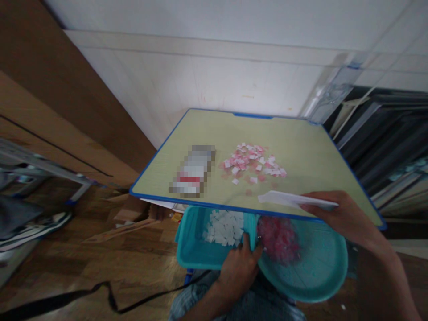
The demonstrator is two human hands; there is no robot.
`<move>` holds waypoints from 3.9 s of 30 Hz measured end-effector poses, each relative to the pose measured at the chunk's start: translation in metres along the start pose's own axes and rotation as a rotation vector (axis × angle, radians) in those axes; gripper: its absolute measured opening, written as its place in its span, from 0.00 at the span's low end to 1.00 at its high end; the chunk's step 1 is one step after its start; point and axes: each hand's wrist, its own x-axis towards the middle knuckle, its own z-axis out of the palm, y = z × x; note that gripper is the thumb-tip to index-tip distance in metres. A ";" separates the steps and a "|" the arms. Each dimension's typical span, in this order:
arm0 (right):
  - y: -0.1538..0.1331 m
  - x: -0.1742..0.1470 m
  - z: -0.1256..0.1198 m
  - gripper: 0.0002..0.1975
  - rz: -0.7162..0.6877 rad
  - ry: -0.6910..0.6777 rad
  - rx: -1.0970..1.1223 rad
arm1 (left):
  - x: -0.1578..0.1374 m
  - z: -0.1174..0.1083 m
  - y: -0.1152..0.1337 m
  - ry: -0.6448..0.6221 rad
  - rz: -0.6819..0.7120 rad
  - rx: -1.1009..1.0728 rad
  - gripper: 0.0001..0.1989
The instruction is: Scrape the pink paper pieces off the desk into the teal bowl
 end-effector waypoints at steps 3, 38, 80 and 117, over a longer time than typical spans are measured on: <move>-0.011 0.008 0.015 0.12 -0.061 -0.079 0.055 | 0.001 0.000 0.000 -0.014 0.007 -0.009 0.25; -0.036 0.027 0.035 0.11 -0.177 -0.084 0.079 | 0.001 0.004 0.002 0.022 -0.016 -0.031 0.21; 0.017 0.036 0.011 0.11 -0.148 0.122 0.035 | 0.004 0.010 -0.003 -0.065 -0.026 -0.082 0.31; -0.010 0.053 0.031 0.13 -0.184 0.140 -0.083 | 0.003 0.006 -0.001 -0.090 -0.040 -0.081 0.28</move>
